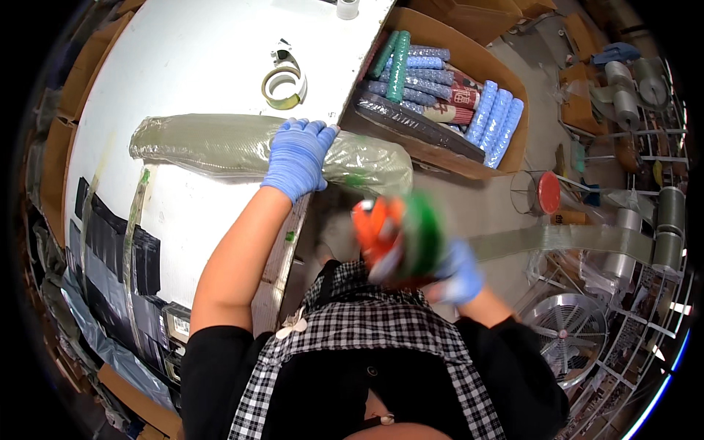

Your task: The person wraps long items in plastic and fabric, secures them with tape, and applies shipping labels. They handle multiple items one at a time, using a tape dispenser and scissors, and place finished packages into a cardboard box.

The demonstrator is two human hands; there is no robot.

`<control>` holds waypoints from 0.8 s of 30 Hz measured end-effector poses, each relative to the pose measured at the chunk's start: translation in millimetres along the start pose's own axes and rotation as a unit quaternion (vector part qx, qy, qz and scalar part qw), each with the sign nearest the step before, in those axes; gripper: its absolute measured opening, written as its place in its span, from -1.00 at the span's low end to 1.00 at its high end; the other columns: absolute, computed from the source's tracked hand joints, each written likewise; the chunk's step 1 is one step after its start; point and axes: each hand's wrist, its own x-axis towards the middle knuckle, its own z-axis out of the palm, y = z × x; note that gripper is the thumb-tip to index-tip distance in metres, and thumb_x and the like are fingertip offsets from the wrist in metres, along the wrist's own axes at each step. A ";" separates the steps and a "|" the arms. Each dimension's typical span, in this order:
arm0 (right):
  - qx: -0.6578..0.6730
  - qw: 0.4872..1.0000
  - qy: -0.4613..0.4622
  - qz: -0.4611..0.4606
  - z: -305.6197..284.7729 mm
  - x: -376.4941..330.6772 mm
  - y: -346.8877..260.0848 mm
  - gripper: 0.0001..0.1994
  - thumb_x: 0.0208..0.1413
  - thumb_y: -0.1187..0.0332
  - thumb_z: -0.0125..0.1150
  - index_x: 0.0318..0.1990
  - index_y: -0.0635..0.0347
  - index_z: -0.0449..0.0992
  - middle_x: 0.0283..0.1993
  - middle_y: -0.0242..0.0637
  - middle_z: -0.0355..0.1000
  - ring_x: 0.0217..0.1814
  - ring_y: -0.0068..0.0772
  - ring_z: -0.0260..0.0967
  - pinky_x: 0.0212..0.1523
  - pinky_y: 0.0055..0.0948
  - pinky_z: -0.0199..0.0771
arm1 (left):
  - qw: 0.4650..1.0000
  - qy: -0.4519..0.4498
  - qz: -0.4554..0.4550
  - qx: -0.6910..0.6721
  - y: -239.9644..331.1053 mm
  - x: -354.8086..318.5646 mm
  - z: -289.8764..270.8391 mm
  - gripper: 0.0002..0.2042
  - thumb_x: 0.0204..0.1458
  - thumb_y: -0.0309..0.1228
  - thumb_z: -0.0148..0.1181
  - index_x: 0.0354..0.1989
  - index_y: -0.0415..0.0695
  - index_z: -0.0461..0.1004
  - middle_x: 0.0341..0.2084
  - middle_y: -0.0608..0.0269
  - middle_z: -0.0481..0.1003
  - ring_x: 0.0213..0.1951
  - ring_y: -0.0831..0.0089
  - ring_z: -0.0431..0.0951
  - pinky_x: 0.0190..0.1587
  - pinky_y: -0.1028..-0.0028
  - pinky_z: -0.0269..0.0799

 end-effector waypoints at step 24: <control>0.152 0.944 0.238 0.170 -201.2 185.6 81.8 -0.30 0.22 -0.30 -0.22 0.14 0.16 0.38 0.01 -0.13 0.46 -0.04 -0.22 0.47 0.07 -0.23 0.48 | 0.986 0.155 0.029 -0.052 12.7 -2.6 21.3 -0.17 -0.56 -0.26 0.53 0.11 0.06 0.39 0.05 0.25 0.42 0.12 0.21 0.36 0.27 0.18 0.16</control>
